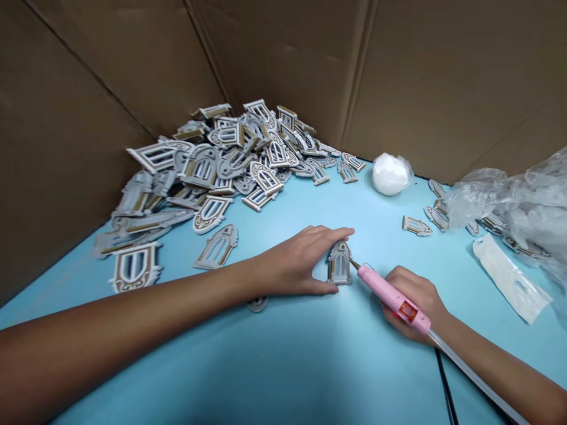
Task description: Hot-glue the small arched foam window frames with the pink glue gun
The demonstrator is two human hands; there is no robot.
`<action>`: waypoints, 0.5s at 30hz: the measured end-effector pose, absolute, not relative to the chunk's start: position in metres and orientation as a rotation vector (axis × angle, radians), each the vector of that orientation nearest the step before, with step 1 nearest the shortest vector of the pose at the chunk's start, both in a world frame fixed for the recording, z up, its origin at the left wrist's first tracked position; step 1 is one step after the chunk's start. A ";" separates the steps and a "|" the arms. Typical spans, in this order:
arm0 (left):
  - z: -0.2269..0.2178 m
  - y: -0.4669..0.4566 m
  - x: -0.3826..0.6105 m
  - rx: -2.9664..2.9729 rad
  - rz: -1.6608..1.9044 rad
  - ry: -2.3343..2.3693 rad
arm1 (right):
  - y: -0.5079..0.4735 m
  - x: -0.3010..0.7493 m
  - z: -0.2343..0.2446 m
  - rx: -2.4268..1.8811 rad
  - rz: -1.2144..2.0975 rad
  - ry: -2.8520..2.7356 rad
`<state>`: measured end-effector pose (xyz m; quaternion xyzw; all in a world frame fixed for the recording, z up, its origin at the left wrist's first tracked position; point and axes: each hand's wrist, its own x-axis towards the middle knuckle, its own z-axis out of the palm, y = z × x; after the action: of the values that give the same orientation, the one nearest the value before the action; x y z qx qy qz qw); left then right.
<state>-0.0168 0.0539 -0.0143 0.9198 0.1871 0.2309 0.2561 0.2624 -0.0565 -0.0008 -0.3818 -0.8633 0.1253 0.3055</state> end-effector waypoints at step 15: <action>-0.016 0.053 -0.015 2.523 0.837 0.233 | -0.060 0.258 -0.001 -1.061 0.169 -2.405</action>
<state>-0.0152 0.0526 -0.0156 0.9191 0.0848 0.3050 0.2345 0.2577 -0.0600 -0.0009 -0.3900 -0.8837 0.0620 0.2511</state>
